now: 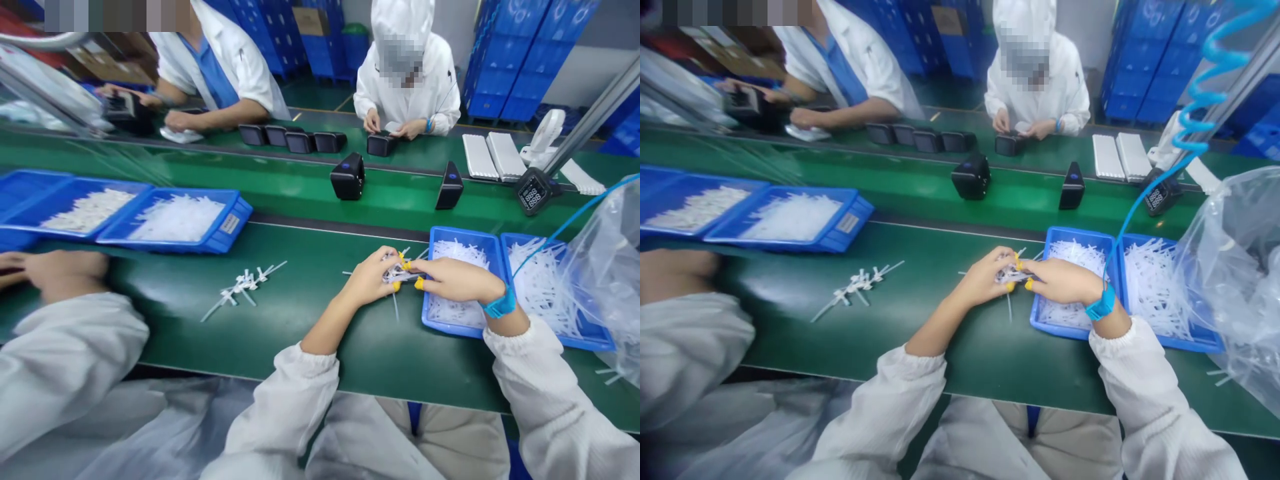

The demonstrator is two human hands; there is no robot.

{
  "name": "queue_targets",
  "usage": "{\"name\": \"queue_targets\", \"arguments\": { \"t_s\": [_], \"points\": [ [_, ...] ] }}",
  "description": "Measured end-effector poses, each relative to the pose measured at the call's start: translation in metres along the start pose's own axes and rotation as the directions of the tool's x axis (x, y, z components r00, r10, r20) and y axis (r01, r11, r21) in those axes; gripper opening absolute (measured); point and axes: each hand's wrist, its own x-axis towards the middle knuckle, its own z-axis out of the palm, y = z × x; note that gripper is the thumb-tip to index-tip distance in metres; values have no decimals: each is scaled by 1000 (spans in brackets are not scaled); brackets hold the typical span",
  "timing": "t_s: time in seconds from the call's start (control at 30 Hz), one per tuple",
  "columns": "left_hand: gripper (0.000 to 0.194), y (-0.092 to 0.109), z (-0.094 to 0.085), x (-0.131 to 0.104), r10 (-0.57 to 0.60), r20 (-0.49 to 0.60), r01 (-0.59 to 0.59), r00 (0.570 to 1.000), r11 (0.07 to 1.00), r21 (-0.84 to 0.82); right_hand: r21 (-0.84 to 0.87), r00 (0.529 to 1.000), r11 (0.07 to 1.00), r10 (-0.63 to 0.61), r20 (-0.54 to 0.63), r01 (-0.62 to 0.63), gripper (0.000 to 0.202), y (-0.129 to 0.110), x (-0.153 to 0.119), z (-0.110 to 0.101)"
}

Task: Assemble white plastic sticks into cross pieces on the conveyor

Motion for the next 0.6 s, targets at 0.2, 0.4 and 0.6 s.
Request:
{"name": "queue_targets", "arguments": {
  "t_s": [0.2, 0.4, 0.6],
  "points": [
    [37, -13, -15, 4, -162, -183, 64, 970, 891, -449, 168, 935, 986, 49, -352, 11, 49, -12, -62, -40],
    [57, -31, -24, 1, -357, -221, 138, 907, 750, -646, 328, 563, 941, 319, -763, -88, 33, -43, -158, -26],
    [71, -29, -23, 1, -491, -208, 109, 846, 542, -833, 513, -271, 856, 481, -834, -62, 17, -43, -225, 50]
  ]
}}
